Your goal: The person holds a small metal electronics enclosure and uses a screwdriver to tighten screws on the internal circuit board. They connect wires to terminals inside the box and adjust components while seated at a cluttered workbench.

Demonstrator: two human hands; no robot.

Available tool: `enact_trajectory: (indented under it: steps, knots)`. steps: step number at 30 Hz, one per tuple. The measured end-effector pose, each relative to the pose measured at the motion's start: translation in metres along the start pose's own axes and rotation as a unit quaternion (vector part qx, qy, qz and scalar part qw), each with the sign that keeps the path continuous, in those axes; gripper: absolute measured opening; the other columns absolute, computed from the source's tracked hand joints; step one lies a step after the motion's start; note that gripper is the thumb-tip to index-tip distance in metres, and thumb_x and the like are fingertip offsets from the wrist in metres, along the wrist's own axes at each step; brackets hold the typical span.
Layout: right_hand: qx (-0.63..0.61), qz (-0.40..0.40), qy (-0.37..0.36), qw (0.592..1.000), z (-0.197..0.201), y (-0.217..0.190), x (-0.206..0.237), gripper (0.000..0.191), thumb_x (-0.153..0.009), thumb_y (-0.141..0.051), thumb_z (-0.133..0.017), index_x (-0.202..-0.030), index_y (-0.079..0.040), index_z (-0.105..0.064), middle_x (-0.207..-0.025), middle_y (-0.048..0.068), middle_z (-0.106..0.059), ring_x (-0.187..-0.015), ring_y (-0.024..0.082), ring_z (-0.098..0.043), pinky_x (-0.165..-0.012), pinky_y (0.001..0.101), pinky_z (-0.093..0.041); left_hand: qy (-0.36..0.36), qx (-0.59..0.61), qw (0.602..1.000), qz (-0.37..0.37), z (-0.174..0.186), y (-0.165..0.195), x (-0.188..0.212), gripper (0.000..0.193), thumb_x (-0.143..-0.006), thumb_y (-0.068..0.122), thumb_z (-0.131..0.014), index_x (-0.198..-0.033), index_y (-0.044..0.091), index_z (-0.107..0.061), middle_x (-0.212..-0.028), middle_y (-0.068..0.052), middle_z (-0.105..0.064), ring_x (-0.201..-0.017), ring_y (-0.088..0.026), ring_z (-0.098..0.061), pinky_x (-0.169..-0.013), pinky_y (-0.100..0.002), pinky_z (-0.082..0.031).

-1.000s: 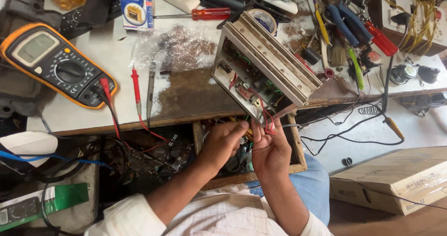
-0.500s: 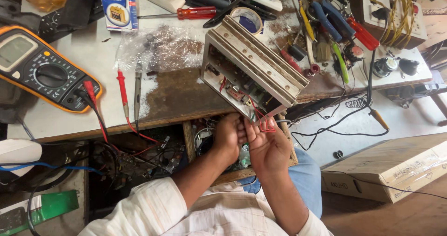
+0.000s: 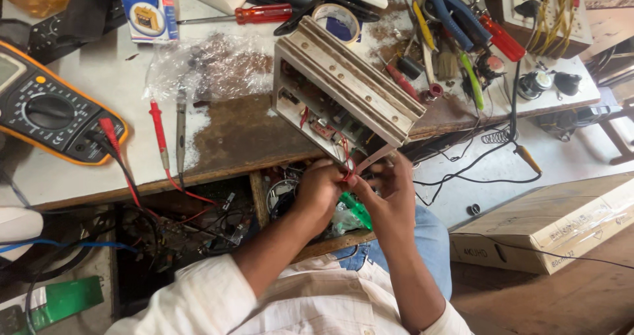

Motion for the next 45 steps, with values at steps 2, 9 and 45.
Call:
enact_trajectory:
  steps: [2,9,45]
  knots:
    - [0.114,0.082,0.006,0.99,0.003,-0.012,-0.004,0.072,-0.081,0.003,-0.082,-0.143,-0.001,-0.047,-0.136,0.012,-0.047,-0.119,0.019,-0.055,-0.098,0.035,-0.05,-0.005,-0.032,0.999,0.009,0.003,0.008,0.009,0.017,-0.087,-0.002,-0.051,-0.097,-0.001,-0.066,-0.096,-0.013,-0.071,-0.089,-0.022,-0.069,-0.086,-0.037,-0.056]
    - [-0.003,0.194,-0.029,0.981,0.011,-0.036,0.001,0.072,-0.096,0.004,-0.058,-0.162,-0.004,-0.03,-0.155,0.015,-0.044,-0.148,0.026,-0.046,-0.125,0.0389,-0.04,-0.017,-0.158,0.982,0.1,0.007,0.024,0.031,0.027,-0.105,0.022,-0.048,-0.11,0.0,-0.062,-0.097,-0.009,-0.071,-0.086,-0.016,-0.068,-0.079,-0.032,-0.056]
    - [0.021,0.101,-0.115,0.988,0.005,0.004,-0.032,0.062,-0.086,-0.001,-0.075,-0.141,0.003,-0.046,-0.131,0.011,-0.057,-0.118,0.02,-0.06,-0.099,0.0335,-0.052,-0.011,-0.07,0.997,0.009,0.007,0.017,0.015,0.017,-0.095,0.005,-0.068,-0.11,-0.001,-0.072,-0.104,-0.01,-0.077,-0.096,-0.019,-0.073,-0.09,-0.037,-0.059]
Point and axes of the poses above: each hand's wrist, its own x-axis away from the middle knuckle, its own z-axis out of the back of the hand, y = z × x, the point moved 5 cm from there along -x, towards the middle knuckle
